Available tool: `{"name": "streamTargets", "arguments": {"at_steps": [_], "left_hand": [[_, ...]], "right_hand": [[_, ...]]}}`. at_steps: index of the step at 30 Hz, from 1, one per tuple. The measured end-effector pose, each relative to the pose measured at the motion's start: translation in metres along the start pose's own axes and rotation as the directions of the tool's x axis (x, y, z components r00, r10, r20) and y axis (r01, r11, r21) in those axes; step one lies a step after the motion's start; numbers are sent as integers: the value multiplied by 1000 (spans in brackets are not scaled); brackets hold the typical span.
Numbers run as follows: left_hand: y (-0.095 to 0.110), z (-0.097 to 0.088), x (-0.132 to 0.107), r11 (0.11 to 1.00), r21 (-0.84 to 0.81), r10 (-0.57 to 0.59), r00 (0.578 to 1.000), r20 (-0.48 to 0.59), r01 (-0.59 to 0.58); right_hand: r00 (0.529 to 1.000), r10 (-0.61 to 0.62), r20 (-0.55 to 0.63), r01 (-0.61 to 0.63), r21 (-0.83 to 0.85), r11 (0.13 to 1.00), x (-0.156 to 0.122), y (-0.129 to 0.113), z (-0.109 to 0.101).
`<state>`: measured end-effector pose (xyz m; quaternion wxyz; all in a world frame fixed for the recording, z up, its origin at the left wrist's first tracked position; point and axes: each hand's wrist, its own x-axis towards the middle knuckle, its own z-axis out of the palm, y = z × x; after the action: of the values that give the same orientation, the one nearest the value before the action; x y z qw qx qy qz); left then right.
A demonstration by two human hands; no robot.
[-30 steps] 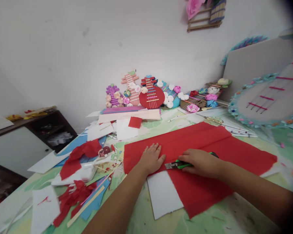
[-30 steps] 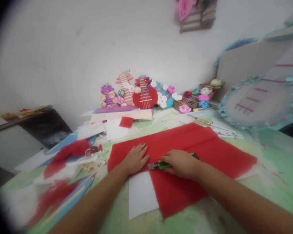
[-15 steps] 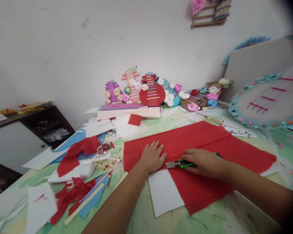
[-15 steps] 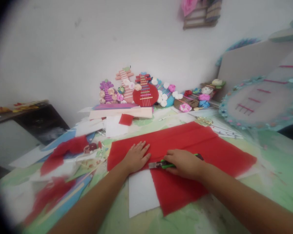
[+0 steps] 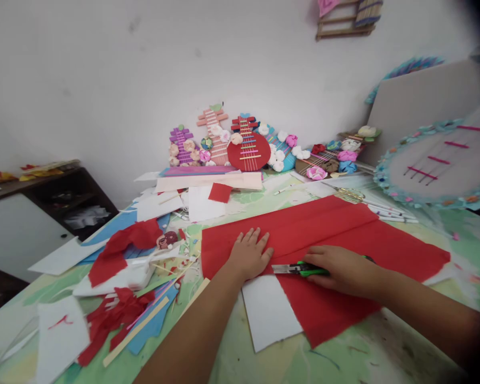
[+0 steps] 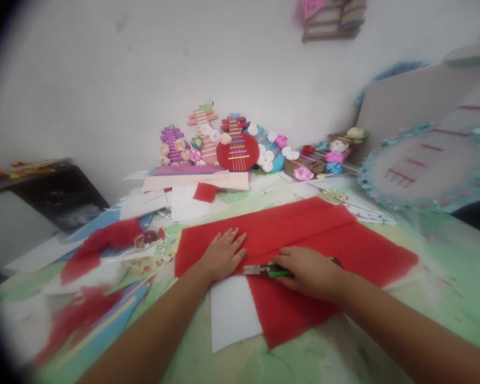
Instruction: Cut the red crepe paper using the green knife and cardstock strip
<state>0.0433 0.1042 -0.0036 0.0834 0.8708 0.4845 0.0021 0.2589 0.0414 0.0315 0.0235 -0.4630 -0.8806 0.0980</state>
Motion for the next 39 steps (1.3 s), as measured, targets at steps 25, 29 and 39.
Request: {"name": "streamTargets", "arguments": {"at_steps": [25, 29, 39], "left_hand": [[0, -2, 0, 1000, -31, 4, 1000, 26, -3], [0, -1, 0, 1000, -30, 3, 1000, 17, -3], [0, -2, 0, 999, -33, 3, 999, 34, -2]], "right_hand": [[995, 100, 24, -101, 36, 994, -21, 2, 4], [994, 113, 9, -113, 24, 993, -21, 3, 7], [993, 118, 11, -118, 20, 993, -19, 1, 6]]}}
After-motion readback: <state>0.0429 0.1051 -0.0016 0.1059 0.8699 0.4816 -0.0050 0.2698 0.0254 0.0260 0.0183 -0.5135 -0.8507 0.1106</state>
